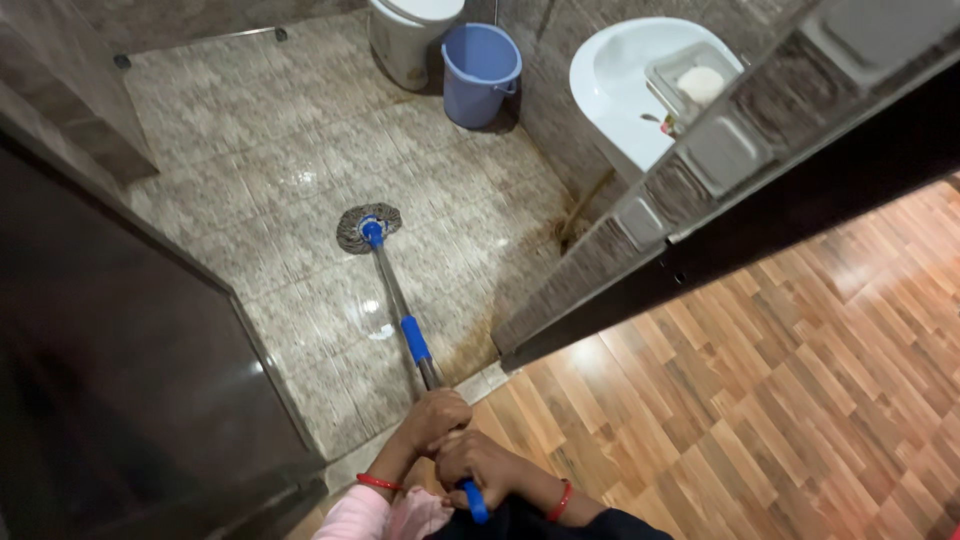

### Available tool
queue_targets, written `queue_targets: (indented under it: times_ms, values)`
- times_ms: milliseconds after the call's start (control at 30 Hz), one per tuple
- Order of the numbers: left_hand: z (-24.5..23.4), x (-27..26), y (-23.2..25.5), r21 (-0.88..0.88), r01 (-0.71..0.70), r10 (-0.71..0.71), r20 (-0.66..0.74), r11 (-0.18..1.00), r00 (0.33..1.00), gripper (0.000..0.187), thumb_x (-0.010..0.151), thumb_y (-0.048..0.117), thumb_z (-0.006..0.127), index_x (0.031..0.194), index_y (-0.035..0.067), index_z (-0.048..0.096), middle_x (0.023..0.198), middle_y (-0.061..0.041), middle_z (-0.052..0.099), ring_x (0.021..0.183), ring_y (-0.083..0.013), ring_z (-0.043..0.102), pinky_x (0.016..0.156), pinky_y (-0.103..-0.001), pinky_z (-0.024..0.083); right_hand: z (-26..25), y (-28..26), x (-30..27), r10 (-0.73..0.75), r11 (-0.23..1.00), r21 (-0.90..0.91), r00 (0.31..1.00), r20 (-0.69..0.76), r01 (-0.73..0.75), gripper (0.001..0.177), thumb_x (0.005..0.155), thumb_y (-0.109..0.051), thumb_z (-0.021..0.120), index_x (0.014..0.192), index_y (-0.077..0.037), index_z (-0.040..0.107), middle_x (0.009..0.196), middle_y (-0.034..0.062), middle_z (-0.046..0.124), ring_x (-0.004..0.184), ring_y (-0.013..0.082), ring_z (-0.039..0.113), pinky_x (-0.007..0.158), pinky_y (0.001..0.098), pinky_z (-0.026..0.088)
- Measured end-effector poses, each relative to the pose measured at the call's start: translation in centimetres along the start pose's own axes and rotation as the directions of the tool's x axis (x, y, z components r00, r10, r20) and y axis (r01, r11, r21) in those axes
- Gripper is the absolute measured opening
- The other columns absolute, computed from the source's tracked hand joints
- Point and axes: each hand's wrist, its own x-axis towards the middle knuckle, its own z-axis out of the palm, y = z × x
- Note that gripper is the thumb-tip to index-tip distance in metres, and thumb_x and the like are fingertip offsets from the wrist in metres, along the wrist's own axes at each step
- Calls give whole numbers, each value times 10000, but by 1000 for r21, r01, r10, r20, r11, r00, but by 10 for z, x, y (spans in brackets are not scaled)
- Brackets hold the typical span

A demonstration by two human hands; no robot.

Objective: The person mops the tiled floor of a bathroom using a long-handled mop, moving it around the base of the toilet and sink.

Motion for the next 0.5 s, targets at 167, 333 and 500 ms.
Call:
queue_targets:
  times_ms: [167,333,500]
  values:
    - [-26,-14,-67,29,-18,12,208,999,978,370,536,351,756,647,98,510,717,-123,550,761,-369,571,693,-455,416,22,71,20,79,979,-191,995,53,-68,221,771,-254,711,720,-89,574,747,105,601,834,321,611,930,450,467]
    - [-20,-29,-88,84,54,-71,217,995,973,377,539,367,755,655,121,494,750,-96,559,825,-351,597,762,-441,441,27,87,17,112,978,-181,993,40,-103,229,804,-272,723,788,-80,599,809,102,618,879,320,611,936,431,427]
    - [-1,-38,-80,51,5,-14,168,999,986,382,532,326,798,754,123,562,818,-86,606,892,-358,607,811,-437,453,33,77,-7,187,960,-221,981,51,-172,237,819,-267,741,742,-85,609,774,95,616,850,306,616,887,418,422]
